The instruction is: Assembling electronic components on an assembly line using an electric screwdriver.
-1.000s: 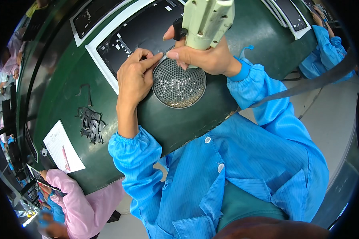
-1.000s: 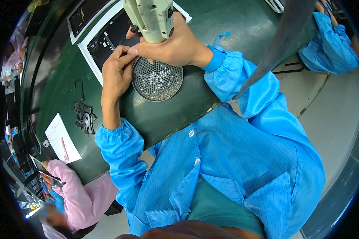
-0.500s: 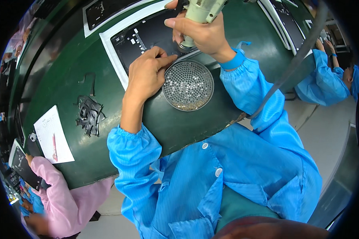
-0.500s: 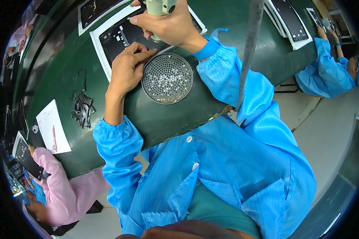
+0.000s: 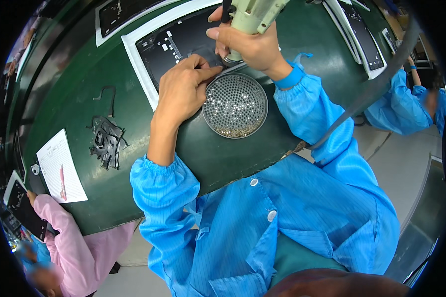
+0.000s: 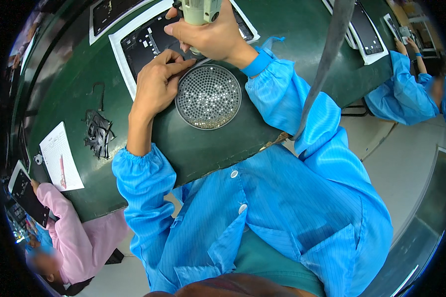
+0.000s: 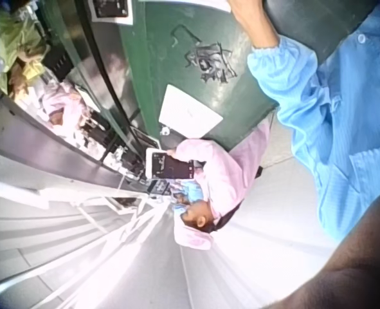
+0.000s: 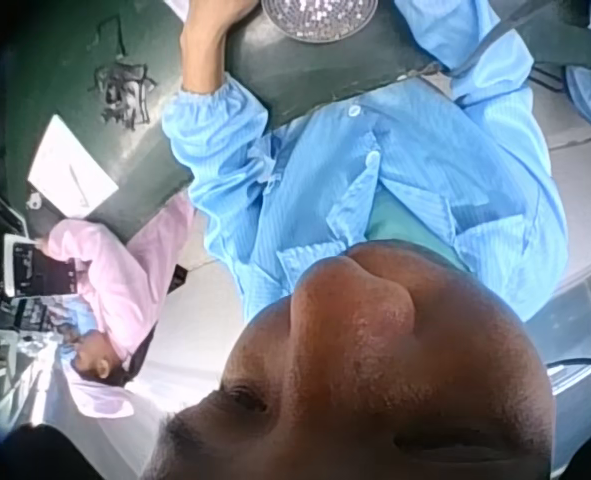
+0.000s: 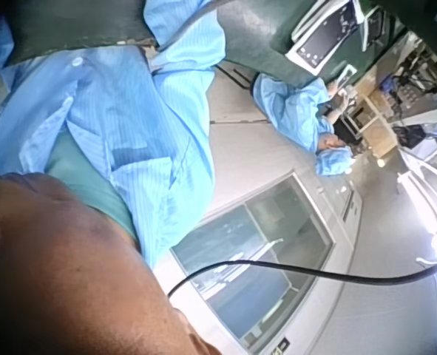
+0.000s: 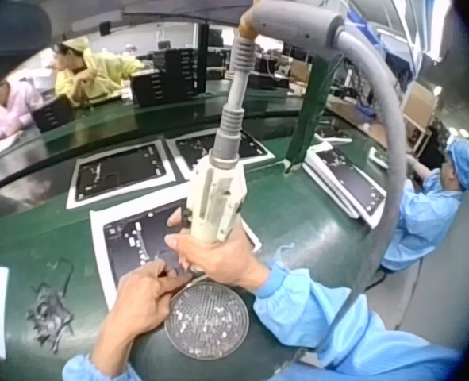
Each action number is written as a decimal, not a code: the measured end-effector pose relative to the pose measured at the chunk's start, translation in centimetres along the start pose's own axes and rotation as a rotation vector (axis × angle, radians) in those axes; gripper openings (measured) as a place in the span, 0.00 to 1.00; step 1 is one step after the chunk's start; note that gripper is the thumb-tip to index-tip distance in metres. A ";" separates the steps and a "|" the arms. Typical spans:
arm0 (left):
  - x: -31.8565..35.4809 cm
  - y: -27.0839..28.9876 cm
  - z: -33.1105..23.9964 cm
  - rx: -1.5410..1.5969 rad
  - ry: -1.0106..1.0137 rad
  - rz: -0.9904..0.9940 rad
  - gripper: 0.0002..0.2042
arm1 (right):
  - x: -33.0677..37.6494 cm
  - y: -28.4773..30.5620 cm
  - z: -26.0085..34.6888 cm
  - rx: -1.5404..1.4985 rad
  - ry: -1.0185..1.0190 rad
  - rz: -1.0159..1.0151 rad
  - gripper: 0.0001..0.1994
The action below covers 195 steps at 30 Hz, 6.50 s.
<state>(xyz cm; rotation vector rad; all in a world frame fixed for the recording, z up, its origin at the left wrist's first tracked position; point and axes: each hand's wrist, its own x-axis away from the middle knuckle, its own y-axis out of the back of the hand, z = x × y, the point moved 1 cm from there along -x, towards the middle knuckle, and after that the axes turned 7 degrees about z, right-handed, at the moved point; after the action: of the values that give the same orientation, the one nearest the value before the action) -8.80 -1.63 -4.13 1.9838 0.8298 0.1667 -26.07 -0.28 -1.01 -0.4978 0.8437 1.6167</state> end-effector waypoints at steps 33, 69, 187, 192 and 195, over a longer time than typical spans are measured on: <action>-0.3 0.2 -0.4 0.033 0.013 0.005 0.11 | 3.7 -0.3 4.9 -0.137 -0.330 -0.134 0.12; 2.9 6.2 1.8 0.169 0.744 -0.244 0.16 | -0.7 -2.1 0.8 0.035 -0.214 -0.117 0.11; -0.5 -0.5 0.1 0.059 0.103 -0.130 0.07 | 4.5 1.9 -1.8 0.500 -0.249 0.450 0.08; -0.2 -0.8 0.3 0.011 0.060 -0.198 0.06 | 4.5 1.8 -1.5 0.607 -0.186 0.452 0.11; -0.3 -0.8 0.1 0.017 0.069 -0.206 0.06 | 4.5 1.8 -1.3 0.642 -0.146 0.459 0.11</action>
<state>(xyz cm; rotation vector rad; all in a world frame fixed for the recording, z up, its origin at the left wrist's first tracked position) -9.38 -1.55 -4.79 1.9029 1.0774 0.1088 -29.01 1.57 -4.63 0.2849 1.3576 1.6402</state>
